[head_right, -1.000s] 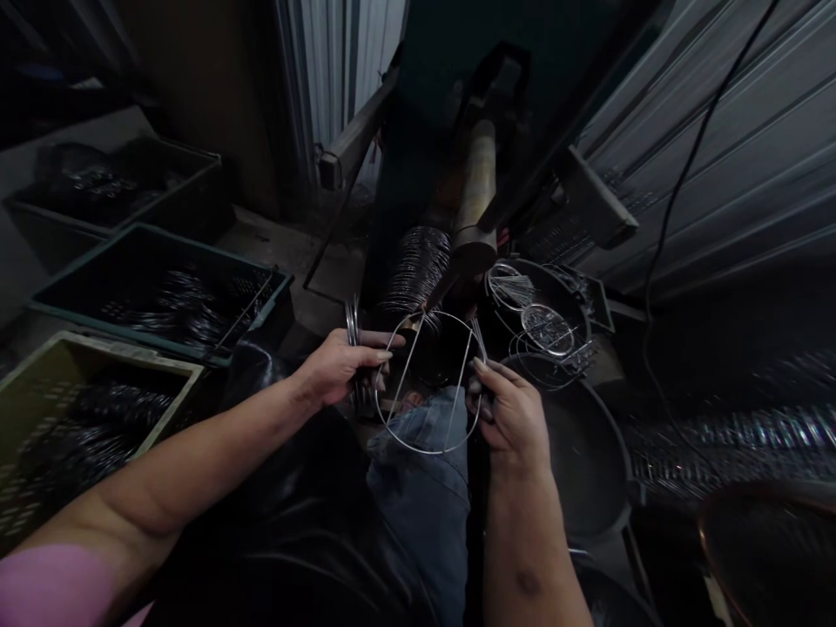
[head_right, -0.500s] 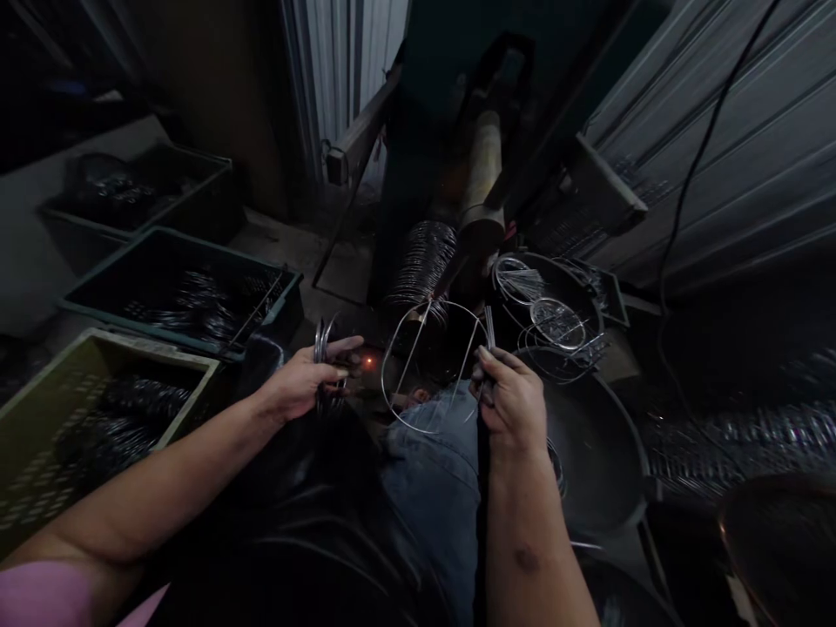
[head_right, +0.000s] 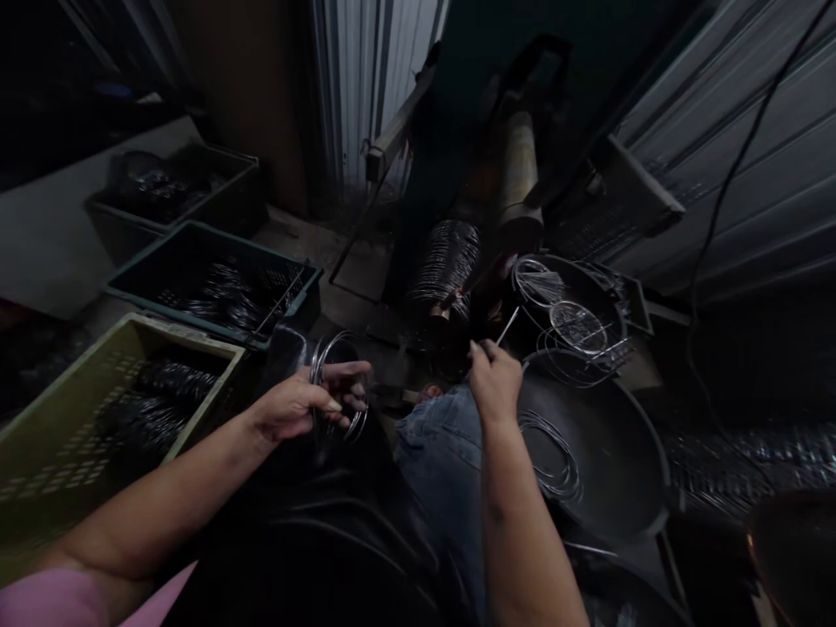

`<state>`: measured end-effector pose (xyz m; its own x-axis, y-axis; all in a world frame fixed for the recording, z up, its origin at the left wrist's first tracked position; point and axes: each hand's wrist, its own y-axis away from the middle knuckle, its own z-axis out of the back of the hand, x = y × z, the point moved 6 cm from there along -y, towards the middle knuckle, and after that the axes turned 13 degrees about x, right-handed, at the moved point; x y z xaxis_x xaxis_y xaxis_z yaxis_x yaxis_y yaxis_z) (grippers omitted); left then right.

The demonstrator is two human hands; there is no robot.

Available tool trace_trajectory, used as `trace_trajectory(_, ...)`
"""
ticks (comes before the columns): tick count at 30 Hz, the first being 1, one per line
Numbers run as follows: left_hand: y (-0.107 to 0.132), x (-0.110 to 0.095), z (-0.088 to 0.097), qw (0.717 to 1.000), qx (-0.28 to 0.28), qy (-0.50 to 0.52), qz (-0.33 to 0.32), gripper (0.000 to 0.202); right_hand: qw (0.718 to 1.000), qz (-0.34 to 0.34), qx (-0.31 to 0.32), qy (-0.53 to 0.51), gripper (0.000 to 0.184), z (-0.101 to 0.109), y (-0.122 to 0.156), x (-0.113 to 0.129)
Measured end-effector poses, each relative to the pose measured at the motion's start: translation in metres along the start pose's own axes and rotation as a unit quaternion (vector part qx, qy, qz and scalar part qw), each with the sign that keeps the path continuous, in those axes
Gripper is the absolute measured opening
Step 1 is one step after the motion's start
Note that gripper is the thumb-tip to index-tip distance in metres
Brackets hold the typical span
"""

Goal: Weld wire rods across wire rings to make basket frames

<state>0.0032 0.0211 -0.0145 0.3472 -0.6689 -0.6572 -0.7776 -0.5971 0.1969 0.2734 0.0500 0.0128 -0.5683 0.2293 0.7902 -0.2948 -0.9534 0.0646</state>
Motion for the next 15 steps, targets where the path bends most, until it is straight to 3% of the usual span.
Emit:
trace_trajectory(2,0.000,0.001,-0.004,1.000,0.028,0.008,0.001,0.063,0.999,0.011,0.043,0.019,0.039,-0.026,0.021,-0.006)
trace_trajectory(5,-0.003,0.003,-0.011,0.998,0.066,0.018,0.001,0.064,0.987,0.048,0.153,0.034,0.036,-0.081,0.049,-0.004)
trace_trajectory(8,-0.005,0.006,-0.018,0.995,0.101,0.024,0.003,0.064,0.969,0.077,0.228,0.058,0.025,-0.123,0.062,0.002)
trace_trajectory(11,-0.005,0.007,-0.018,0.995,0.099,0.025,0.006,0.061,0.966,0.082,0.224,0.101,0.025,-0.128,0.063,0.005)
trace_trajectory(15,-0.005,0.011,-0.008,0.999,0.029,0.039,0.014,0.053,0.975,0.067,0.140,0.159,0.038,-0.095,0.068,0.005)
